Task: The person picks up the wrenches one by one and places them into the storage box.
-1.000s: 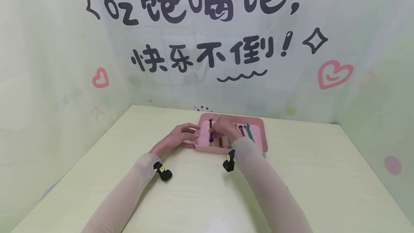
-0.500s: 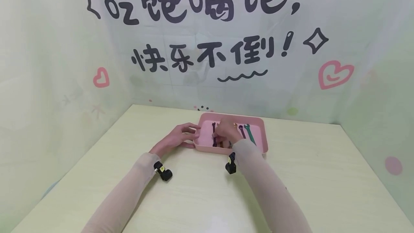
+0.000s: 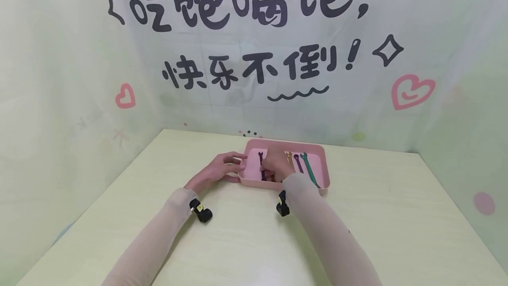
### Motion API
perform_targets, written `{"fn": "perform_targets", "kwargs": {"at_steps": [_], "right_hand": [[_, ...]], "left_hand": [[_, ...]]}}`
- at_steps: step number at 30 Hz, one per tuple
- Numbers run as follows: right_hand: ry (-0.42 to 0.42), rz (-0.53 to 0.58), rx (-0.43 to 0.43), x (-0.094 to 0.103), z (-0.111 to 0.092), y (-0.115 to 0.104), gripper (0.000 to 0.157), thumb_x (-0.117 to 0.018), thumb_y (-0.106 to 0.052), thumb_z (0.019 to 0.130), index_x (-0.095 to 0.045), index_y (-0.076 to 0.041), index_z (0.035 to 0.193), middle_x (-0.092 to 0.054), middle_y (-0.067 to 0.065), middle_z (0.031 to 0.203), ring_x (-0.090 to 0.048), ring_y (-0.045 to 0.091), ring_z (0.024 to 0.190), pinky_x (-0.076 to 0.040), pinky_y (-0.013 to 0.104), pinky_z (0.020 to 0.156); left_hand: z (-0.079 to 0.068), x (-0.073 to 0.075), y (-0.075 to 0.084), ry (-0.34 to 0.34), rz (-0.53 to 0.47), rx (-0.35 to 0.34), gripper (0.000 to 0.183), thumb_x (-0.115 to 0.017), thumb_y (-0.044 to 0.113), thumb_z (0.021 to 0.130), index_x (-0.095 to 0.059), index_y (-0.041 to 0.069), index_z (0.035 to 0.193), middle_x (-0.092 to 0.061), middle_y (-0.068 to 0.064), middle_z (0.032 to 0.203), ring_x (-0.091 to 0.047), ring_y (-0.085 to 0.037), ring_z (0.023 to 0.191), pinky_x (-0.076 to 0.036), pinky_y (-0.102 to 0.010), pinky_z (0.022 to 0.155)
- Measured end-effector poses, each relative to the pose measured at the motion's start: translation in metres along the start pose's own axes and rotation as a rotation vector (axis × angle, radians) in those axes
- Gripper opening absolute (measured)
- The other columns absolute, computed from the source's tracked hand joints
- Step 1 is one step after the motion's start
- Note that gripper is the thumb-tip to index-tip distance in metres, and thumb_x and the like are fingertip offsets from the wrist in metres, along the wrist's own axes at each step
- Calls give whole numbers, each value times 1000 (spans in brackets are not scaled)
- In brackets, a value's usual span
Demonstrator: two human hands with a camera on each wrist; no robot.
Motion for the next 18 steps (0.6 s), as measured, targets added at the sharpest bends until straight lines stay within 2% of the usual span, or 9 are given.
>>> {"fn": "perform_targets", "kwargs": {"at_steps": [4,8,13,18], "right_hand": [[7,-18,18,2,0,0,5,-74,-8,94,-75,-4,91,-70,11,79,-68,21,64,-58,25,57],[4,-26,102,9,-2,-6,11,-68,-9,97,-74,-2,90,-68,10,78,-66,21,65,-58,25,59],[-36,-22,174,24,-10,-14,12,-67,-12,98,-74,-2,100,-70,11,92,-68,22,76,-65,30,72],[-39,0,200,47,-23,-11,25,-65,-15,99,-67,-1,119,-70,17,113,-71,25,85,-66,41,87]], "left_hand": [[1,-1,-1,5,16,7,46,-73,15,97,-61,15,142,-55,-19,138,-71,-28,106,-67,-38,84],[3,-1,-2,2,19,7,45,-72,15,98,-62,15,142,-56,-19,137,-70,-28,106,-67,-38,84],[4,0,-1,-10,24,1,45,-71,14,99,-60,12,142,-55,-21,135,-69,-28,105,-68,-38,83],[2,-1,0,-52,67,-14,47,-68,17,101,-56,12,146,-53,-22,139,-68,-28,109,-67,-38,85]]}}
Point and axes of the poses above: each hand's wrist, its own z-axis towards the middle knuckle, its own x-axis out of the back of the hand, y = z × x, the point moved 9 cm from there along z, towards the middle knuckle
